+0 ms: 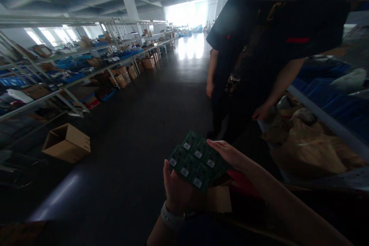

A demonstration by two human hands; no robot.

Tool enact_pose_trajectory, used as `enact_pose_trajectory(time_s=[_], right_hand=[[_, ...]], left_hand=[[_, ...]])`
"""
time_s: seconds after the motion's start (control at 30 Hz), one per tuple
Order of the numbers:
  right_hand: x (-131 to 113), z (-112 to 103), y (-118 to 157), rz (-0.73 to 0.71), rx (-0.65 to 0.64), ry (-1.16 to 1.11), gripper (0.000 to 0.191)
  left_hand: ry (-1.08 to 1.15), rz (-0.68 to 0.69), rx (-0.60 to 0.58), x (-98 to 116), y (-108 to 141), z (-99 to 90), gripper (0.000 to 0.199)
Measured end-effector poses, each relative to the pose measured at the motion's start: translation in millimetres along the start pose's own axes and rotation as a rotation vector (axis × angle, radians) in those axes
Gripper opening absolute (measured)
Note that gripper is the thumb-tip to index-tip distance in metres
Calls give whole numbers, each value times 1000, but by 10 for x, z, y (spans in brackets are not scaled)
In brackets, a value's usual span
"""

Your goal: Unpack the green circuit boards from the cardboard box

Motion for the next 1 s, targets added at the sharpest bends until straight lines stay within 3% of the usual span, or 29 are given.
enact_pose_trajectory(time_s=[0.17, 0.27, 0.47, 0.6, 0.83, 1.0], right_hand=[[58, 6, -49, -20, -24, 5, 67], [103, 14, -71, 16, -28, -47, 68], [95, 43, -64, 63, -54, -118, 66], [66, 74, -59, 51, -56, -131, 60], [137, 151, -43, 57, -40, -129, 66], [191, 177, -4, -36, -10, -13, 67]], left_hand=[[40, 15, 188, -6, 37, 64, 76], [52, 22, 237, 8, 38, 34, 68], [3, -15, 97, 77, -6, -98, 53], [-41, -38, 3, 115, -15, -160, 55], [-12, -26, 23, 108, -8, -168, 70], [-13, -1, -29, 100, 6, -248, 72]])
Point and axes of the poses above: each hand's wrist, its own y-axis away from the middle knuckle, its own z-axis out of the palm, x = y × z, the point moved 1 cm from there along -y, towards the middle knuckle, and after that the axes turned 9 degrees about y, right-handed, at the moved point
